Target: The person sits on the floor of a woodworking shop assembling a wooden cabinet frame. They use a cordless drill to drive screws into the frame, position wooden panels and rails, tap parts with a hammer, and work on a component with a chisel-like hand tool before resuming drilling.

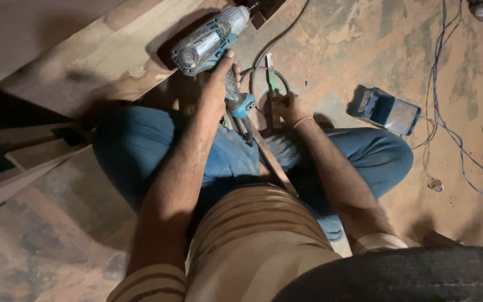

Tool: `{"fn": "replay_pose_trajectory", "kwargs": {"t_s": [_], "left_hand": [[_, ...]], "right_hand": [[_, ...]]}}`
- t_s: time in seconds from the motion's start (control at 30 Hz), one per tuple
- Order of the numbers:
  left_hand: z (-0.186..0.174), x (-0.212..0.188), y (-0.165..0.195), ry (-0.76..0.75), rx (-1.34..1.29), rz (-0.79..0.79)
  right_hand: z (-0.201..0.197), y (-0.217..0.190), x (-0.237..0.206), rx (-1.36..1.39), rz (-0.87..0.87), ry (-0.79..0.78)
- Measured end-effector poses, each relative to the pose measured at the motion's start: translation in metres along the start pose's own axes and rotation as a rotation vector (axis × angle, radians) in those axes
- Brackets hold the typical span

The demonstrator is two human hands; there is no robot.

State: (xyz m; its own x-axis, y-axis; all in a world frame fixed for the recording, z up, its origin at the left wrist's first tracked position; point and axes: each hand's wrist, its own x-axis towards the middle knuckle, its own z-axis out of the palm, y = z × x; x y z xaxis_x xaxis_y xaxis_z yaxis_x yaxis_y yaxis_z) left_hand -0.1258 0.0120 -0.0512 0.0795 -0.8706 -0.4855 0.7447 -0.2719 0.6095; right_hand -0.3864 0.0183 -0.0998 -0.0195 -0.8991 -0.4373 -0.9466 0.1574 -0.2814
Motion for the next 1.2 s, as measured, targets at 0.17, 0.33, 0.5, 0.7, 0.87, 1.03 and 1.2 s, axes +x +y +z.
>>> {"fn": "replay_pose_trajectory", "kwargs": {"t_s": [0.17,0.33,0.5,0.7,0.87,1.03,1.2], "left_hand": [[-0.001,-0.001,0.0,-0.013,-0.008,0.021],[-0.003,0.002,-0.001,-0.03,-0.02,0.054],[-0.004,0.003,-0.001,-0.021,-0.022,0.039],[-0.003,0.003,-0.001,-0.071,-0.013,0.079],[-0.002,0.004,0.001,-0.083,-0.052,0.052],[-0.002,0.004,0.003,-0.043,-0.055,-0.063],[-0.002,0.006,0.001,-0.048,-0.047,-0.075]], "right_hand": [[0.005,-0.004,0.001,0.085,-0.062,0.009],[0.005,-0.002,0.002,0.086,-0.046,-0.005],[0.004,-0.004,0.001,0.067,-0.059,0.012],[0.003,-0.004,0.002,0.088,-0.06,0.003],[0.003,-0.006,0.0,0.043,-0.076,0.023],[0.003,-0.015,-0.002,0.015,-0.057,0.04],[0.002,-0.017,-0.003,0.031,-0.058,0.026]]}}
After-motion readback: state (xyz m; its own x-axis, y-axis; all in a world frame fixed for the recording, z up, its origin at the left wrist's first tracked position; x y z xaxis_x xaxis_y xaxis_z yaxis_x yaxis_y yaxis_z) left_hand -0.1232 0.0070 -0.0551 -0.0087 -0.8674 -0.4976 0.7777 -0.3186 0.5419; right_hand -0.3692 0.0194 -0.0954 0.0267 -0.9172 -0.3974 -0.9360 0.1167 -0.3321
